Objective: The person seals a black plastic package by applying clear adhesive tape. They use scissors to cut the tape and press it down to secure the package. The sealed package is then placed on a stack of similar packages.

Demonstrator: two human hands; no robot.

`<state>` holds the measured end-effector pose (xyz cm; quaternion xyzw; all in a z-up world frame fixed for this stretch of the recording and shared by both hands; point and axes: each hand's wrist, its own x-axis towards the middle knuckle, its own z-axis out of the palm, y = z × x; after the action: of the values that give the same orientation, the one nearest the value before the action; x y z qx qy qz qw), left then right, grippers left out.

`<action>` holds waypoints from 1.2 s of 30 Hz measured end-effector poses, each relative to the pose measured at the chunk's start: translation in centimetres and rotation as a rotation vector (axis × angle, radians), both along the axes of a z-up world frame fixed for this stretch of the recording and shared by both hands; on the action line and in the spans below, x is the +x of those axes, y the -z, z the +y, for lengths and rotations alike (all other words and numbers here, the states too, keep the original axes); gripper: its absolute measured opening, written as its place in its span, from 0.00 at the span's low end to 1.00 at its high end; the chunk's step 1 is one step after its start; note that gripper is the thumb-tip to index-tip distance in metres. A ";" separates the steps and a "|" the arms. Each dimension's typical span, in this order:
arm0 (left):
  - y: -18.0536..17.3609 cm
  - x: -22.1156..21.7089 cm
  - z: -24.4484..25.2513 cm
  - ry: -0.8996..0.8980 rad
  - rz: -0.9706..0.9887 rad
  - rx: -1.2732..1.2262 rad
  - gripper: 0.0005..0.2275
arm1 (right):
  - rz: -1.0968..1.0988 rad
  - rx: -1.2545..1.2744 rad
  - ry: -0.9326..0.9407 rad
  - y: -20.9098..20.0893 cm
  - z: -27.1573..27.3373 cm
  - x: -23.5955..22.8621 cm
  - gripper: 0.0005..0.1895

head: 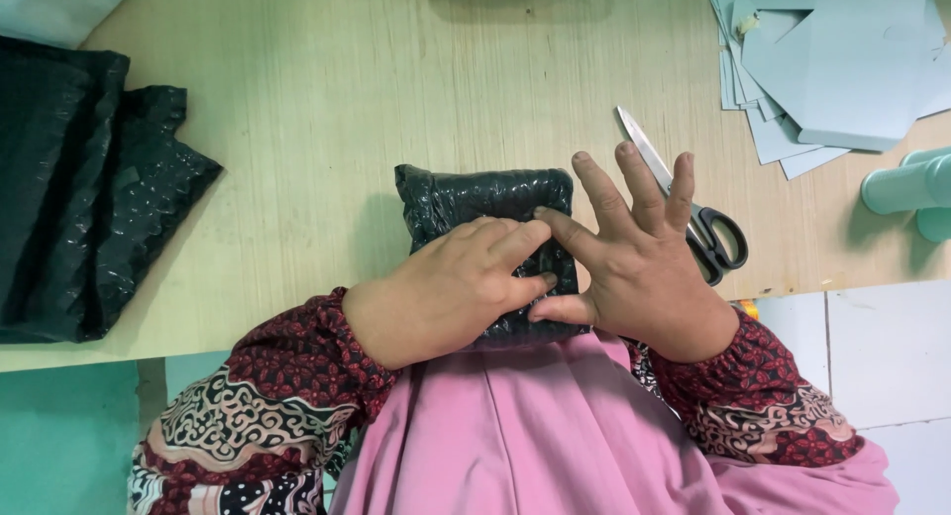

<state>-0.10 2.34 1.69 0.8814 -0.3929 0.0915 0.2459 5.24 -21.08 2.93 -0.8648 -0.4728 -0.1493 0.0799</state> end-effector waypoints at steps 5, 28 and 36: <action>0.0 0.2 0.1 0.006 -0.026 0.021 0.08 | 0.181 0.035 -0.034 0.8 -1.2 0.1 0.48; 0.0 0.5 0.7 0.014 0.038 -0.004 0.27 | 0.088 0.246 -0.066 2.6 -1.6 -3.4 0.48; -0.1 1.1 0.6 -0.006 0.135 0.008 0.30 | 0.093 0.236 -0.059 2.4 -1.7 -5.8 0.20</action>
<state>0.96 2.90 1.76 0.8877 -0.3729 0.0309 0.2682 -0.61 -22.75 0.49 -0.8409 -0.4731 -0.1614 0.2073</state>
